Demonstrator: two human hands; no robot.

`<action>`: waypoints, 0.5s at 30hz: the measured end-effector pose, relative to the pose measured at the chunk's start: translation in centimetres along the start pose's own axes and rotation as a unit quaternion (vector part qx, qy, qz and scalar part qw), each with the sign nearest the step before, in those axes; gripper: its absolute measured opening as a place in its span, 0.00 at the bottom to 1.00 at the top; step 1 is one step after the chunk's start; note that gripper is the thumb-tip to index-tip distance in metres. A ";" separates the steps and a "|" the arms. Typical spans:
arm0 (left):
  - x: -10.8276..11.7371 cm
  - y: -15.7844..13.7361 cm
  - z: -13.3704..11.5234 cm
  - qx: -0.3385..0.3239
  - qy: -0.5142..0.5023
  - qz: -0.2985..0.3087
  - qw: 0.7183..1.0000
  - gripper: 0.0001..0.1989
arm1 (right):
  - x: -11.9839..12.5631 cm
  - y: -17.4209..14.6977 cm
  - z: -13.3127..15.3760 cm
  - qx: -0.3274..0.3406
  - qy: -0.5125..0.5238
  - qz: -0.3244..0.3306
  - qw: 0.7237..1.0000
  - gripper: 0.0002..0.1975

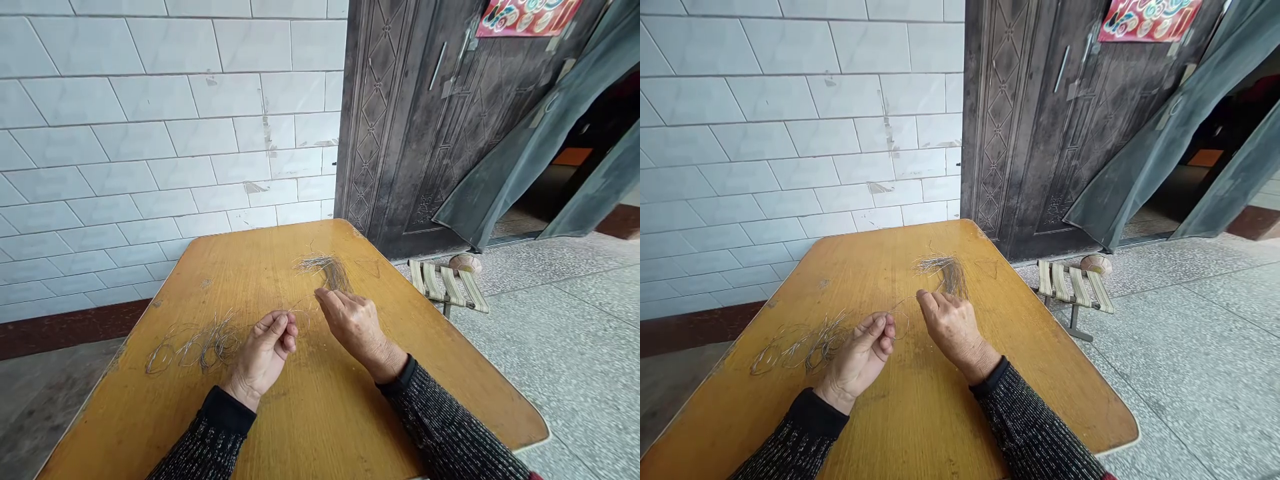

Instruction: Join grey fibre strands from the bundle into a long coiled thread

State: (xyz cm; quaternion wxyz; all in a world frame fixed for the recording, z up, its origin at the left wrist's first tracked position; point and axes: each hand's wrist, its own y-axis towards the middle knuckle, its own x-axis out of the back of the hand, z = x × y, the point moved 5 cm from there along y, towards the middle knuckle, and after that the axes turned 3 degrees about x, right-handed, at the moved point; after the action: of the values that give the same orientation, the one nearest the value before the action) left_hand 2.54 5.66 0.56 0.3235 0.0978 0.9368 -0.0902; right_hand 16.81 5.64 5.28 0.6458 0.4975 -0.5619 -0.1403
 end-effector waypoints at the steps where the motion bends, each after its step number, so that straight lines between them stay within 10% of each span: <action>1: 0.0 0.0 0.0 0.000 0.002 0.001 1.000 0.10 | 0.1 0.0 0.0 0.002 -0.004 0.000 1.000 0.09; 10: 0.6 0.4 -0.1 -0.004 -0.028 -0.014 0.999 0.11 | -0.8 -0.2 -3.2 -0.127 0.062 0.029 0.990 0.15; 15: 0.5 0.4 -0.1 -0.007 -0.039 -0.016 0.999 0.12 | -2.2 -0.5 -2.8 -0.258 0.354 0.092 0.894 0.17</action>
State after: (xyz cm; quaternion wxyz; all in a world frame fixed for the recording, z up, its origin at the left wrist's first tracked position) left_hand 2.18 6.16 0.25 0.3592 0.0768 0.9255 -0.0922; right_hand 18.70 8.39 3.98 0.9176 0.2765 -0.2832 -0.0350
